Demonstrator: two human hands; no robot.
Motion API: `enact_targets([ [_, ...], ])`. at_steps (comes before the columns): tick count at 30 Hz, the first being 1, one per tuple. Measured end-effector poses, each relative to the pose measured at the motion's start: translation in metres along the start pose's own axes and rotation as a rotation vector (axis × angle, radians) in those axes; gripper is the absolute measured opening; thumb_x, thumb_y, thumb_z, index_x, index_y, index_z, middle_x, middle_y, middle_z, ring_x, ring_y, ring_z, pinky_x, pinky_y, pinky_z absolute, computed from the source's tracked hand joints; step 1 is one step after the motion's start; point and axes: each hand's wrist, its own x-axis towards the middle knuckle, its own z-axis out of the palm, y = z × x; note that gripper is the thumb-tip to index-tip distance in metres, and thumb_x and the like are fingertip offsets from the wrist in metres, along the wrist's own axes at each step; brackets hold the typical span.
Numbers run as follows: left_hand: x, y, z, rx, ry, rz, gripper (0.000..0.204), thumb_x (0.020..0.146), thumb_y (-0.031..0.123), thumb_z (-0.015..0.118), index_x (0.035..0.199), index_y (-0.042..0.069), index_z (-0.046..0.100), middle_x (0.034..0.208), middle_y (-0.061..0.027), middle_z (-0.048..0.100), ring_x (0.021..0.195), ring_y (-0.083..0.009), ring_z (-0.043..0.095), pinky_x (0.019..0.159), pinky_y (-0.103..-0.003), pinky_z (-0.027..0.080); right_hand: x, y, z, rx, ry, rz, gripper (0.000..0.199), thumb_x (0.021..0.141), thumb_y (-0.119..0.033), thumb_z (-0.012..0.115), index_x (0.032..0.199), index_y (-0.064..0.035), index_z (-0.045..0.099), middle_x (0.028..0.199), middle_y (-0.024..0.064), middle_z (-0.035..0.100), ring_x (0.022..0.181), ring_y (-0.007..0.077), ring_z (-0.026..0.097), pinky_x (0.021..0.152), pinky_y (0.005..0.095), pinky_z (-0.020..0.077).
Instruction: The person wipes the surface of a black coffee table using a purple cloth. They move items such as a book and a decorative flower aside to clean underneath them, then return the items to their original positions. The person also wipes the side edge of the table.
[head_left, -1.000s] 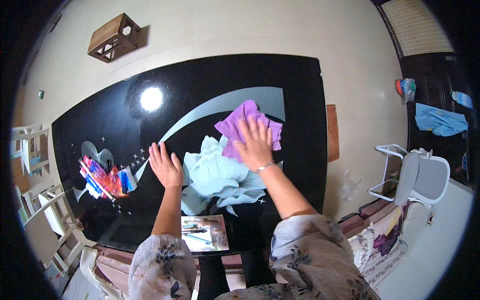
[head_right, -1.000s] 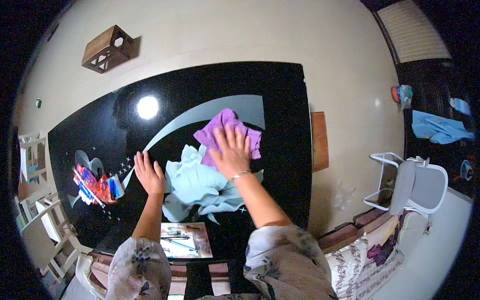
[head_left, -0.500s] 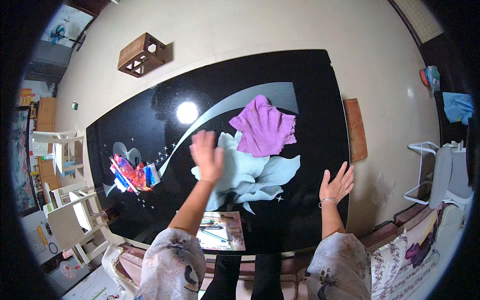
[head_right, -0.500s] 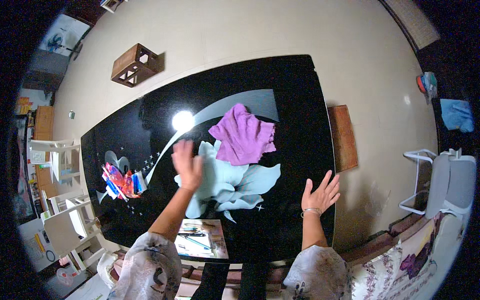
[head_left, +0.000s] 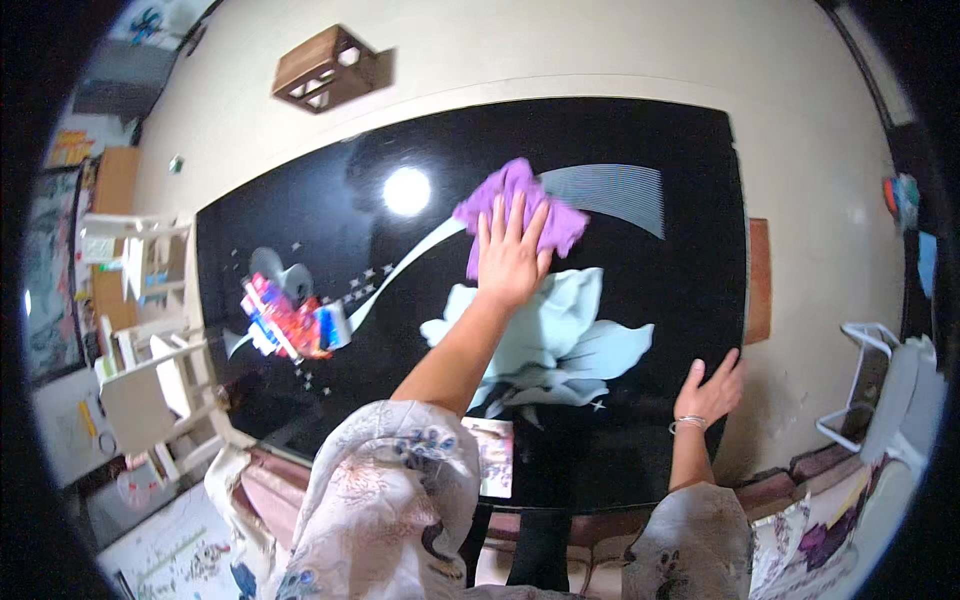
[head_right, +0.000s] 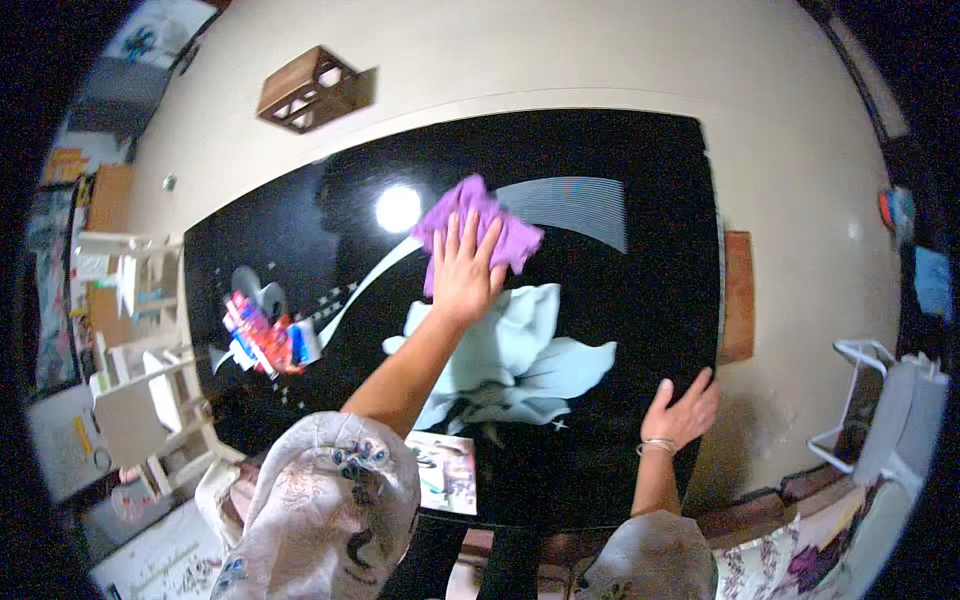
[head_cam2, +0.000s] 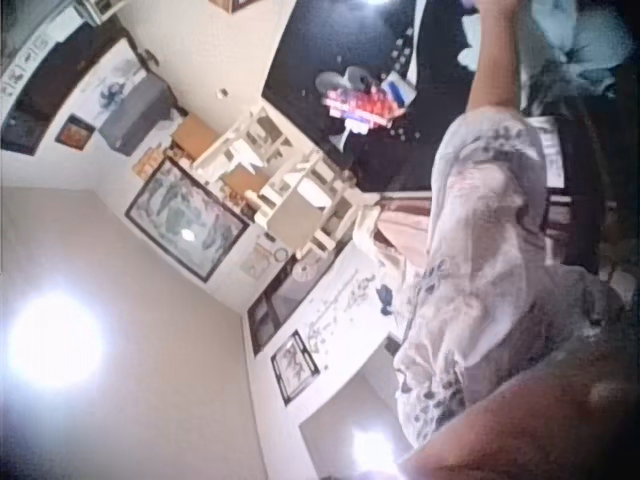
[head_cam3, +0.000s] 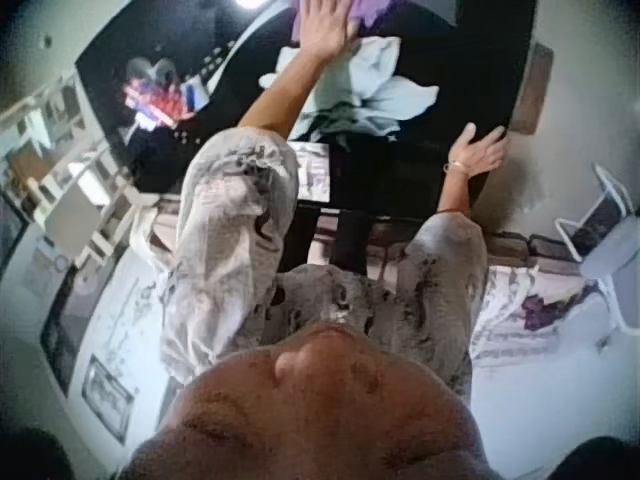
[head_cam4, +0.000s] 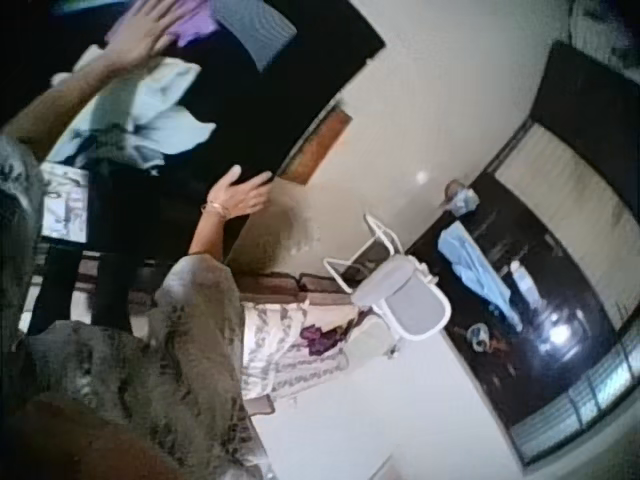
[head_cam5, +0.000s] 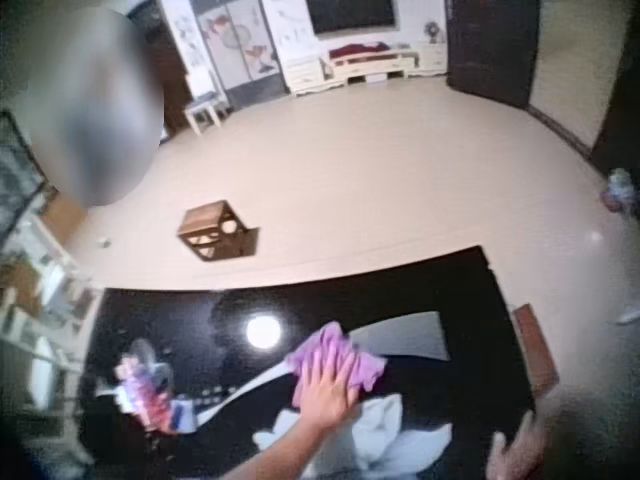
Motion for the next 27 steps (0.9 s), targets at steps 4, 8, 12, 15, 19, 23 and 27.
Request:
enact_targets([
  [4,-0.137,-0.060,-0.038,0.034,-0.148,-0.223,0.073,0.081,0.035,0.059,0.147,0.016,0.034,0.155,-0.0195,0.020,0.143,-0.0433,0.016,0.113,-0.059,0.013,-0.001,-0.002,-0.002,0.026,-0.008,0.011,0.068,0.093,-0.048,0.046,0.149,-0.0133,0.029,0.151,0.0199,0.029,0.134,0.0410,0.034,0.108,0.0569,0.0262],
  [8,-0.179,-0.121,-0.041,0.121,-0.132,-0.303,0.071,0.082,0.032,0.057,0.148,0.017,0.034,0.153,-0.0217,0.023,0.142,-0.0458,0.017,0.114,-0.058,0.012,0.001,-0.007,-0.007,-0.003,-0.085,0.079,0.067,0.094,-0.049,0.044,0.149,-0.0137,0.028,0.153,0.0184,0.027,0.137,0.0411,0.031,0.109,0.0564,0.0241],
  [12,-0.043,-0.245,-0.036,0.258,0.099,-0.354,0.064,0.092,0.038,0.050,0.150,0.020,0.027,0.155,-0.0183,0.021,0.142,-0.0442,0.019,0.112,-0.060,0.015,-0.003,-0.002,0.006,0.034,-0.095,0.082,0.067,0.096,-0.052,0.040,0.150,-0.0154,0.026,0.154,0.0180,0.025,0.138,0.0399,0.028,0.111,0.0552,0.0225],
  [15,0.047,-0.287,-0.039,0.228,0.016,-0.415,0.065,0.095,0.052,0.041,0.151,0.026,0.022,0.158,-0.0146,0.017,0.143,-0.0426,0.017,0.111,-0.062,0.016,-0.004,0.005,0.017,-0.017,-0.044,0.052,0.067,0.096,-0.053,0.040,0.150,-0.0153,0.026,0.154,0.0182,0.025,0.139,0.0389,0.028,0.111,0.0556,0.0224],
  [19,0.094,-0.272,-0.044,0.233,0.010,-0.509,0.064,0.096,0.052,0.039,0.152,0.026,0.021,0.158,-0.0132,0.015,0.145,-0.0397,0.012,0.113,-0.061,0.010,-0.006,0.009,0.019,-0.019,-0.046,0.028,0.067,0.097,-0.052,0.038,0.151,-0.0158,0.025,0.154,0.0188,0.024,0.139,0.0381,0.028,0.112,0.0535,0.0222],
  [23,0.056,-0.220,-0.027,0.297,-0.028,-0.159,0.064,0.094,0.044,0.047,0.151,0.022,0.026,0.157,-0.0132,0.019,0.144,-0.0388,0.015,0.114,-0.060,0.010,-0.002,0.012,0.014,-0.012,-0.024,0.016,0.066,0.097,-0.051,0.038,0.151,-0.0153,0.025,0.153,0.0192,0.025,0.139,0.0381,0.028,0.113,0.0508,0.0216],
  [27,-0.032,-0.162,-0.043,0.050,-0.110,-0.033,0.064,0.091,0.049,0.047,0.148,0.022,0.035,0.157,-0.0124,0.020,0.145,-0.0386,0.013,0.114,-0.060,0.008,-0.005,0.017,0.020,-0.061,0.000,0.007,0.065,0.097,-0.048,0.040,0.150,-0.0138,0.026,0.153,0.0194,0.025,0.138,0.0394,0.028,0.113,0.0523,0.0205],
])
